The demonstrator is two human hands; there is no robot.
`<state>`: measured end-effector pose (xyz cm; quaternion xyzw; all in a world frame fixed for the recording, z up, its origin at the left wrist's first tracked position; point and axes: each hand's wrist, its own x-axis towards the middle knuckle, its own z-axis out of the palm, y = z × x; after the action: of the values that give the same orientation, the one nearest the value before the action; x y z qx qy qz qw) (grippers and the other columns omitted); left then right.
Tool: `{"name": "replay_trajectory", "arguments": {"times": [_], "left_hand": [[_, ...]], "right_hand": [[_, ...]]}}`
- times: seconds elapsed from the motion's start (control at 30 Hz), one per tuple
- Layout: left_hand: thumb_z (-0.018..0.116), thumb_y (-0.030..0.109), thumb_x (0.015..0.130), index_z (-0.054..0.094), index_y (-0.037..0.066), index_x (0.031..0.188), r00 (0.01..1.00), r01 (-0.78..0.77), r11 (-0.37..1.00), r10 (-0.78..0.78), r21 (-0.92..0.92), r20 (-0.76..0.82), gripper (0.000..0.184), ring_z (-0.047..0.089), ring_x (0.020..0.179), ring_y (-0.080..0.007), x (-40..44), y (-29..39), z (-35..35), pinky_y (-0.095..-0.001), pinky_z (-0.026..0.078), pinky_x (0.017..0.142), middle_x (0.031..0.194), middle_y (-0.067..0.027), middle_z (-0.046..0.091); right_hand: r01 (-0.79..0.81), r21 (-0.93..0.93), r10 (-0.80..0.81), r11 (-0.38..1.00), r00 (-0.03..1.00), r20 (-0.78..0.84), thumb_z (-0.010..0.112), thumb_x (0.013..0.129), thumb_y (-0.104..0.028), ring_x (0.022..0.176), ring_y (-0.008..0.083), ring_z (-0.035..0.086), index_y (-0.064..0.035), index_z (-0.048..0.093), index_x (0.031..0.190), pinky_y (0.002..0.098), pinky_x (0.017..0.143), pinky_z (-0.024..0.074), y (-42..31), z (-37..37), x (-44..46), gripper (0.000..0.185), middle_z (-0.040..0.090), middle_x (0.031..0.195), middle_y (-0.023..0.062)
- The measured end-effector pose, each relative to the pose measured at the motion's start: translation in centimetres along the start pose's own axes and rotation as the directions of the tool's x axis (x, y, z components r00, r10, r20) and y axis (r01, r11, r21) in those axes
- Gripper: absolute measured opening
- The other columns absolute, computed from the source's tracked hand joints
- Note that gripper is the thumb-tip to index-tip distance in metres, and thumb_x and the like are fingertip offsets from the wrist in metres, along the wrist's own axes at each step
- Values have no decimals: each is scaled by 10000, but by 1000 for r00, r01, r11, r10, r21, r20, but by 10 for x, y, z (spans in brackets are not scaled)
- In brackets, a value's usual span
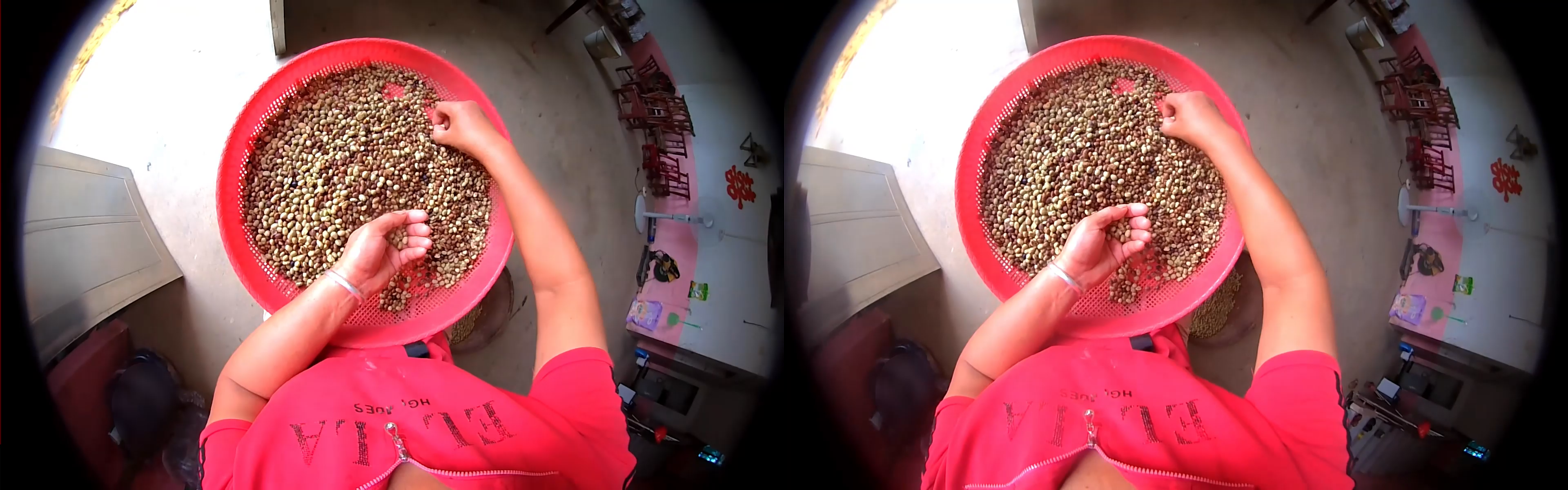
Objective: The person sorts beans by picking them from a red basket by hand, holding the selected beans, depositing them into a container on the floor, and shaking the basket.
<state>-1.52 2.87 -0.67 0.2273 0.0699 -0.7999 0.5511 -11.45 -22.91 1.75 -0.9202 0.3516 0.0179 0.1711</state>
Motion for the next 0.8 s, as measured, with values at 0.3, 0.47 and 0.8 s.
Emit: {"name": "replay_trajectory", "arguments": {"times": [0.3,0.47,0.8], "left_hand": [[326,244,1037,531,-64,1190,999,-25,973,13,-231,-52,400,626,985,-278,-1,2,16,-379,532,945,1069,-170,612],[398,185,1022,548,-34,1182,991,132,973,-127,-189,38,310,658,877,-214,2,-3,1,-300,584,810,975,-124,650],[424,185,1007,562,-25,1150,993,106,989,-110,-99,-33,289,643,792,-184,-2,0,-4,-286,583,714,934,-99,646]], "right_hand": [[-232,665,-63,710,920,387,738,805,-159,740,89,636,-30,701,916,262,723,522,-64,-39,-86,174,693,792,35],[49,96,-25,994,971,-237,690,839,-186,814,238,672,-82,711,953,335,758,524,-30,-25,-59,157,698,884,103],[9,-46,-19,999,977,-214,684,795,-163,812,287,648,-94,674,843,421,738,522,8,11,-28,84,648,842,100]]}}
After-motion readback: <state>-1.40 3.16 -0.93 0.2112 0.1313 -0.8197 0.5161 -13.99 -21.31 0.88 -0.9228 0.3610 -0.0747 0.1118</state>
